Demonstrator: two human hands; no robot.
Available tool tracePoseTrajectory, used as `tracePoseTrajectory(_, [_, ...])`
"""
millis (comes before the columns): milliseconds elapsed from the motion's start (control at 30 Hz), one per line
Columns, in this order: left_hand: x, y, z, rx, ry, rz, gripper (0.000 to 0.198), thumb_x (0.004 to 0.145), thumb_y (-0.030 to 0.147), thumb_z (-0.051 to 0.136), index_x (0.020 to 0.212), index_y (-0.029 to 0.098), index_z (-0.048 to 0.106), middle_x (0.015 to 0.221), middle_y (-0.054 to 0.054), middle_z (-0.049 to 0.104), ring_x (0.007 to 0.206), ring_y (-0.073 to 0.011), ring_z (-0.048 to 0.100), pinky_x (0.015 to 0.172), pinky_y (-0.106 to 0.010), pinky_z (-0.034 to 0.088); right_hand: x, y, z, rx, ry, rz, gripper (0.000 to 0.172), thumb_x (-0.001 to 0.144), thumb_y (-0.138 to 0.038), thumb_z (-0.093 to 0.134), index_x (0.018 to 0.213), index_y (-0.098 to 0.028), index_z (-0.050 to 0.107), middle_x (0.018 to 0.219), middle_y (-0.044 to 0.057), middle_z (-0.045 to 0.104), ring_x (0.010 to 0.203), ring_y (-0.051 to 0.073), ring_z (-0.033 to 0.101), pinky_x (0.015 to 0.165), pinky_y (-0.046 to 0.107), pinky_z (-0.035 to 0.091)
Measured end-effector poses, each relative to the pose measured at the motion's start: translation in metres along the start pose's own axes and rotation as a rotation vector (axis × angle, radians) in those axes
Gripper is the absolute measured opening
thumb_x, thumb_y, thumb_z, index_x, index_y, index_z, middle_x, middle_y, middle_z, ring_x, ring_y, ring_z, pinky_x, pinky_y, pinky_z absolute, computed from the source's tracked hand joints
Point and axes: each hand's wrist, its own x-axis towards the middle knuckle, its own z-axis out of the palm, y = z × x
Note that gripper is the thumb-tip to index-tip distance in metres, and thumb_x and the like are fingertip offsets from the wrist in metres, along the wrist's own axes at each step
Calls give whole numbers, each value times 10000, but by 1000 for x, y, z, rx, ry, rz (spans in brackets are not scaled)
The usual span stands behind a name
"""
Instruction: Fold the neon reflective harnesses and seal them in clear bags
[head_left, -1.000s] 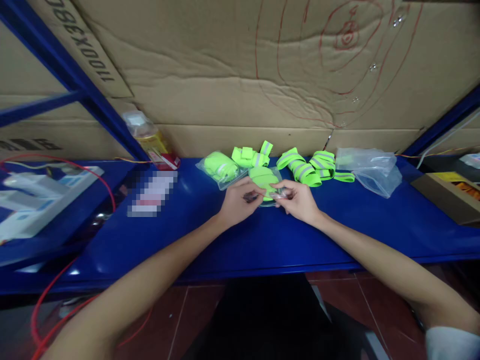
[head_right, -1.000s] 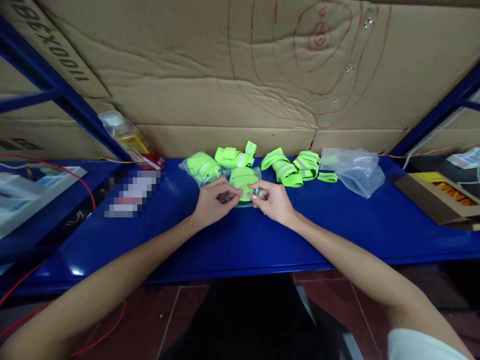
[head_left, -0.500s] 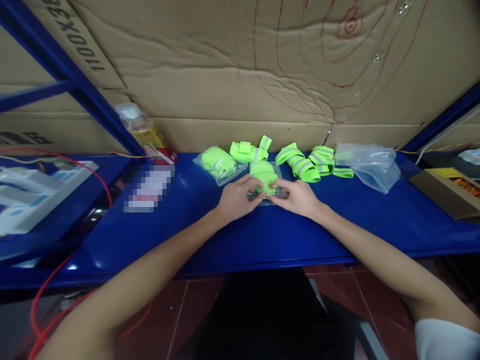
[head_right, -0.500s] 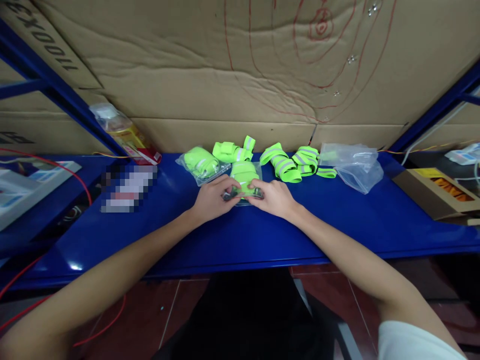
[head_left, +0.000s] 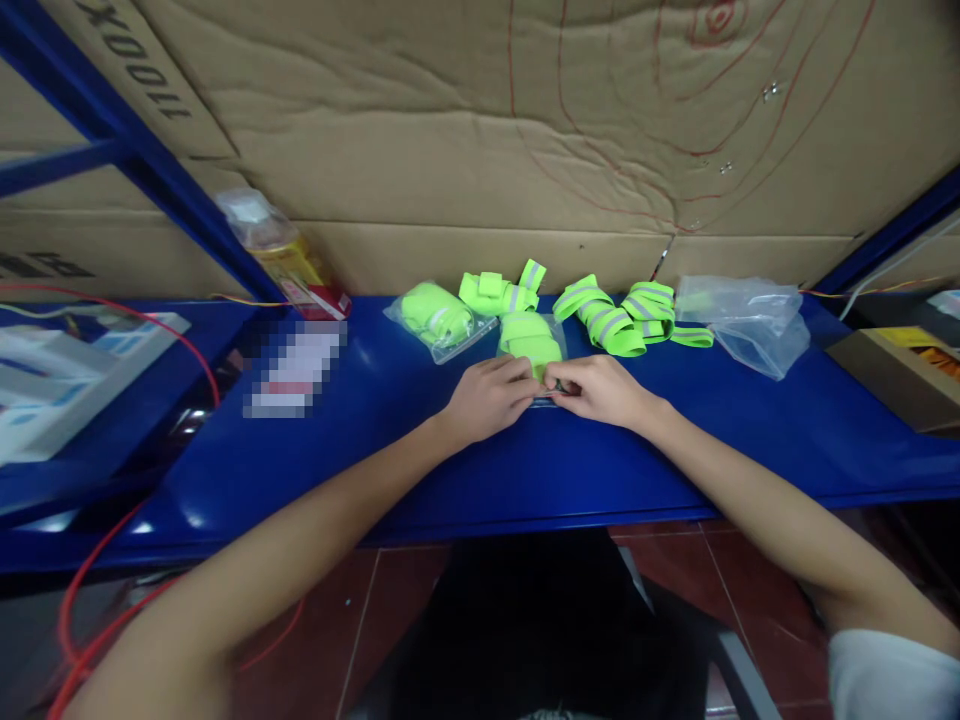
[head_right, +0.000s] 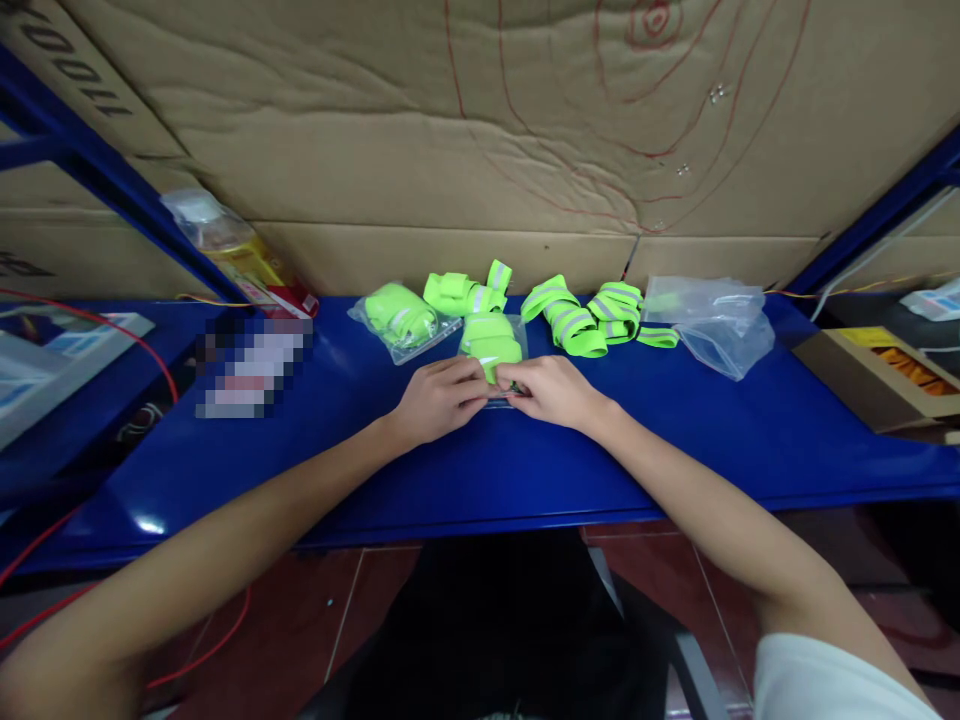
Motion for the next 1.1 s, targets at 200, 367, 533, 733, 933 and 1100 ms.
tracePoseTrajectory(200, [3,-15,-19,-21,-251,114,244,1088,229,576,1037,247,814,884,-25,676,833,-169,661,735,-291,513,-2,-1,-9,-28,-53,-97,190,972,-169,617,1086,-224,759,828,-12,702,651,121,544,630,269,301])
tracePoseTrajectory(367, [3,-20,-33,-208,-403,-3,283,1073,267,595,1262,302,803,968,-26,698,909,-171,697,784,-285,530,-3,-1,-14,-10,-60,-110,223,983,-230,646,1081,-214,846,851,21,767,698,143,644,657,275,364])
tracePoseTrajectory(533, [5,-23,-50,-237,-476,-105,427,911,217,689,1324,294,766,1127,-27,753,1042,-216,727,858,-310,562,-4,0,-19,-3,-57,-86,265,965,-230,638,1084,-207,874,817,23,778,642,136,623,630,282,358])
tracePoseTrajectory(733, [3,-30,-58,-129,-467,-158,377,839,172,707,1203,258,752,1159,-33,753,971,-218,740,761,-300,549,-5,1,-19,-82,44,-84,251,928,-414,750,1057,-237,874,799,36,722,747,195,635,650,310,394])
tracePoseTrajectory(933, [1,-26,-48,-228,-286,-76,175,1022,239,632,983,258,801,1033,-18,797,906,-166,745,778,-281,556,1,-1,-9,-149,113,-212,498,897,-629,818,1170,-212,825,1226,164,718,1129,336,660,962,487,542])
tracePoseTrajectory(1100, [5,-23,-39,-335,-19,-138,156,1060,297,662,1001,237,793,1013,-36,808,940,-168,758,883,-314,596,0,0,-5,-114,162,-176,288,1049,-372,659,1249,-227,806,1331,142,762,1232,329,714,1047,516,579])
